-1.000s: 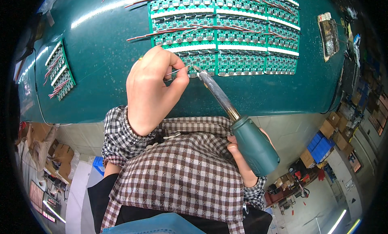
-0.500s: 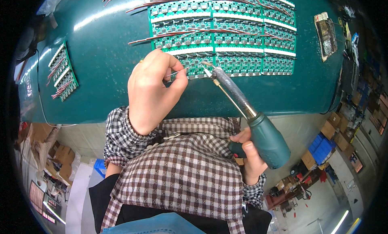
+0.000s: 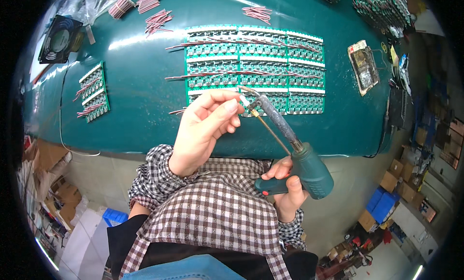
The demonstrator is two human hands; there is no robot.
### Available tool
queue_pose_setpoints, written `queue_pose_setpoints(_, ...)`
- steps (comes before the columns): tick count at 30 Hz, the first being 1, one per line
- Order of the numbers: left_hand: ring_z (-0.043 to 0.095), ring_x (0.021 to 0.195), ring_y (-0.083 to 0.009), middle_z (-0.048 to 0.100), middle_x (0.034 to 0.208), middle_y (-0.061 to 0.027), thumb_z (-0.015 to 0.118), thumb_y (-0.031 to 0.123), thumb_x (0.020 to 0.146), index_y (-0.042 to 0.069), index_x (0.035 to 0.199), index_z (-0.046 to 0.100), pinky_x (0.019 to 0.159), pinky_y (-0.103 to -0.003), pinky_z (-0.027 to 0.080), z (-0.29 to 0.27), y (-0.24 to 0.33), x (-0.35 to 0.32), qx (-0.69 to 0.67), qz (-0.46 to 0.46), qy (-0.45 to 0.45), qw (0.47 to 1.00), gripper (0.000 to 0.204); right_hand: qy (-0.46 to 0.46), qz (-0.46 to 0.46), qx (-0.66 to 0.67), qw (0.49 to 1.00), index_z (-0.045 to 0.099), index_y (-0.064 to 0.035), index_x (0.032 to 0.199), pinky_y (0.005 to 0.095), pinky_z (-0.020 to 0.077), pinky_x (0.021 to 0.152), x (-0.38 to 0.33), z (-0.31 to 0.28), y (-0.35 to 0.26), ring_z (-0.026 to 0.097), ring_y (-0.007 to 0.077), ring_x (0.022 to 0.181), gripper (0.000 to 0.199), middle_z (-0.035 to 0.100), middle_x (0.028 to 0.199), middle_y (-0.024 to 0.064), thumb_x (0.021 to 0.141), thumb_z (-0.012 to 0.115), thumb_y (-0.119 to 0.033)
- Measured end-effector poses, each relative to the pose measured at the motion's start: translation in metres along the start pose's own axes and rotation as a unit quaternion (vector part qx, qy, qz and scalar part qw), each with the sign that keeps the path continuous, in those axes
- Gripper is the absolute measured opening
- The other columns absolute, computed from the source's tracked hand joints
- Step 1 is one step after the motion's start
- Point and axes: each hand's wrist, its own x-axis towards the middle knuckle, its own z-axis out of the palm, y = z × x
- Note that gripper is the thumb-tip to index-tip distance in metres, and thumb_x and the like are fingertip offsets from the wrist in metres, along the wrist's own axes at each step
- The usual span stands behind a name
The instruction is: The person uses a soldering iron to attach wires to a green circuit board. They hold the board steady with one hand while applying the soldering iron with the other, working on multiple connection points across the board's surface.
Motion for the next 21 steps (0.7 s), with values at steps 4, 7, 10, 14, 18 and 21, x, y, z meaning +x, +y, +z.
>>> queue_pose_setpoints(4, 0.056, 0.073, -0.0072, 0.062, 0.091, -0.0043, 0.057, 0.013, 0.095, 0.001, 0.109, 0.058, 0.065, -0.021, 0.046, 0.008, -0.005, 0.001, -0.084, -0.005, -0.006, 0.996, 0.018, -0.016, -0.004, -0.004, 1.000, 0.051, 0.0039, 0.105, 0.0362, 0.0579, 0.066, 0.000, -0.002, 0.000, 0.058, 0.0204, 0.077, 0.043, 0.052, 0.082, 0.0087, 0.088, 0.064, -0.034)
queue_pose_setpoints(7, 0.055, 0.071, -0.0061, 0.061, 0.086, -0.0025, 0.057, 0.014, 0.095, 0.002, 0.105, 0.059, 0.064, -0.020, 0.045, 0.014, -0.006, -0.001, -0.103, -0.005, 0.002, 0.995, 0.015, -0.013, -0.002, -0.006, 1.000, 0.051, 0.0037, 0.104, 0.0362, 0.0575, 0.066, -0.001, -0.006, 0.001, 0.058, 0.0205, 0.076, 0.044, 0.052, 0.081, 0.0083, 0.088, 0.064, -0.034)
queue_pose_setpoints(10, 0.055, 0.070, -0.0053, 0.061, 0.084, -0.0015, 0.057, 0.015, 0.095, 0.003, 0.101, 0.060, 0.063, -0.020, 0.045, 0.020, -0.009, -0.003, -0.111, 0.003, 0.012, 0.994, 0.014, -0.010, -0.004, -0.013, 1.000, 0.051, 0.0033, 0.104, 0.0361, 0.0570, 0.066, -0.002, -0.008, 0.000, 0.058, 0.0206, 0.076, 0.043, 0.052, 0.080, 0.0079, 0.089, 0.064, -0.034)
queue_pose_setpoints(14, 0.054, 0.069, -0.0047, 0.061, 0.083, -0.0008, 0.058, 0.017, 0.095, 0.003, 0.098, 0.061, 0.063, -0.020, 0.044, 0.028, -0.013, 0.000, -0.105, 0.003, 0.008, 0.994, 0.014, -0.021, -0.008, 0.009, 1.000, 0.051, 0.0028, 0.105, 0.0347, 0.0557, 0.063, -0.004, -0.020, 0.006, 0.058, 0.0205, 0.075, 0.041, 0.053, 0.079, 0.0078, 0.089, 0.064, -0.033)
queue_pose_setpoints(18, 0.055, 0.069, -0.0049, 0.062, 0.083, -0.0007, 0.058, 0.017, 0.095, 0.003, 0.098, 0.061, 0.063, -0.020, 0.045, 0.029, -0.016, 0.002, -0.111, -0.007, 0.007, 0.994, 0.014, -0.024, -0.002, 0.010, 1.000, 0.051, 0.0032, 0.106, 0.0333, 0.0542, 0.061, -0.002, -0.022, 0.004, 0.058, 0.0203, 0.075, 0.041, 0.053, 0.080, 0.0076, 0.089, 0.064, -0.032)
queue_pose_setpoints(21, 0.056, 0.071, -0.0054, 0.062, 0.085, -0.0008, 0.059, 0.017, 0.094, 0.004, 0.100, 0.061, 0.066, -0.020, 0.046, 0.026, -0.018, 0.005, -0.119, -0.021, 0.003, 0.993, 0.015, -0.013, 0.004, -0.001, 1.000, 0.051, 0.0037, 0.107, 0.0337, 0.0541, 0.062, 0.000, -0.019, 0.004, 0.058, 0.0207, 0.074, 0.040, 0.053, 0.080, 0.0073, 0.090, 0.063, -0.031)
